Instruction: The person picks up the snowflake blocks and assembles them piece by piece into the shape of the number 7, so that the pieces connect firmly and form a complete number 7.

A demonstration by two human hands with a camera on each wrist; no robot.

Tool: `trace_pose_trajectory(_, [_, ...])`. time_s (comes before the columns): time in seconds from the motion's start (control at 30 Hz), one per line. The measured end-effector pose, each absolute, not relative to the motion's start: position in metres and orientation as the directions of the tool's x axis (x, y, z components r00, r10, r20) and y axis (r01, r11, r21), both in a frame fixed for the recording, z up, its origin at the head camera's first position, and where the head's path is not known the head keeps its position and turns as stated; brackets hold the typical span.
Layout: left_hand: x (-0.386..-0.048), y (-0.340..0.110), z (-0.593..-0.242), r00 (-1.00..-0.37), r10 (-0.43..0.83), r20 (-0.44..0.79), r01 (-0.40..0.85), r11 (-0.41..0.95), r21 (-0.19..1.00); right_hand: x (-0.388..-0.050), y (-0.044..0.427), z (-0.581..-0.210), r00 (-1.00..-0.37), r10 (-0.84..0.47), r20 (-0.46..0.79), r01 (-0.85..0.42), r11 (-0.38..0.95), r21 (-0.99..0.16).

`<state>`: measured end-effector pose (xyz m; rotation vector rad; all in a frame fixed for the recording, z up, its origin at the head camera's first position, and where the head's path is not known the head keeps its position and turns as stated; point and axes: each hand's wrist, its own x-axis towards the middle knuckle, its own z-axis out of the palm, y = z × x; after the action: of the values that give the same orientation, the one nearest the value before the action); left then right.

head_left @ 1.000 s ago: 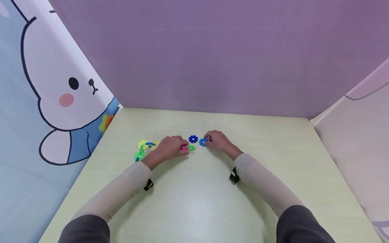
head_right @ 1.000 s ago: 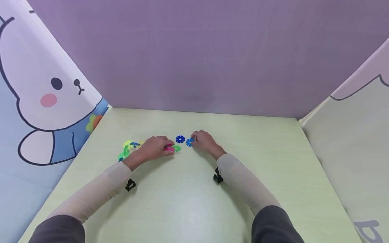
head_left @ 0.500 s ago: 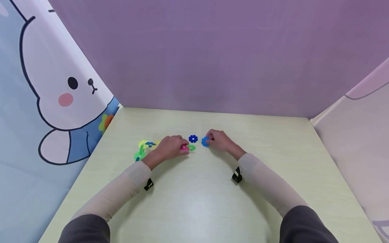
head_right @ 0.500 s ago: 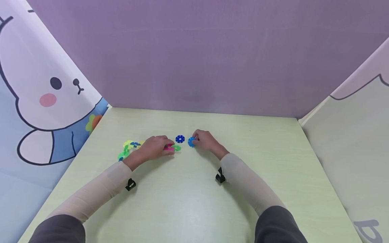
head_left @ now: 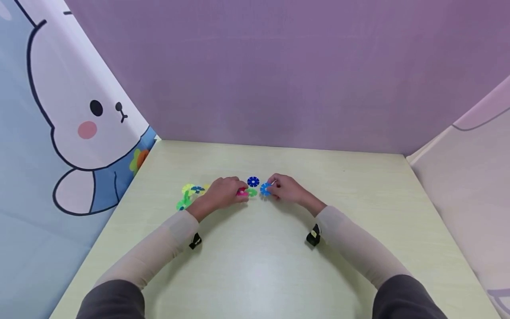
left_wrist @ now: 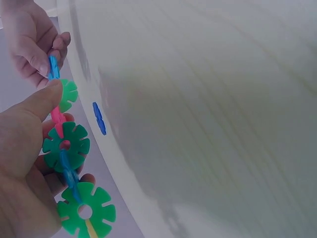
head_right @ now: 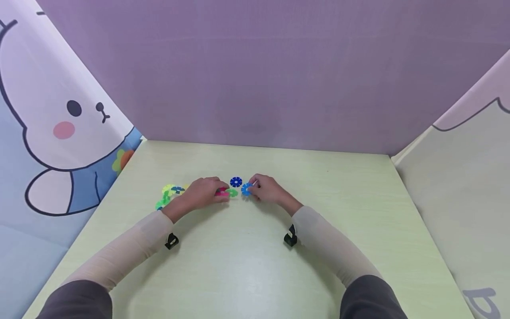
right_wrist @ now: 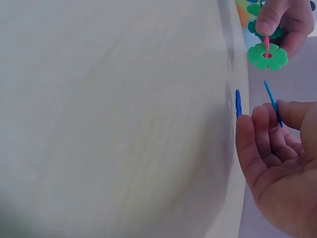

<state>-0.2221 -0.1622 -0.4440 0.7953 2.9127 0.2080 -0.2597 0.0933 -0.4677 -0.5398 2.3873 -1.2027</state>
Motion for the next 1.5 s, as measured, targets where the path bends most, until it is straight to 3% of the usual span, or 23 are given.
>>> trace_pose_trajectory(0.67, [-0.227,-0.152,-0.443,-0.858,0.510,-0.068,0.494,0.853,0.169,-0.252,0.089,-0.473,-0.817,-0.503,-0.280,0.068,0.398,-0.915])
trace_pose_trajectory(1.03, [-0.230,-0.148,-0.443,-0.857,0.515,-0.021,0.511,0.854,0.097,-0.258,0.090,-0.470,-0.822,-0.505,-0.262,0.087,0.343,-0.935])
trace_pose_trajectory(1.5, [-0.225,-0.149,-0.447,-0.846,0.533,0.004,0.531,0.842,0.092,-0.254,0.088,-0.473,-0.832,-0.486,-0.270,0.135,0.294,-0.946])
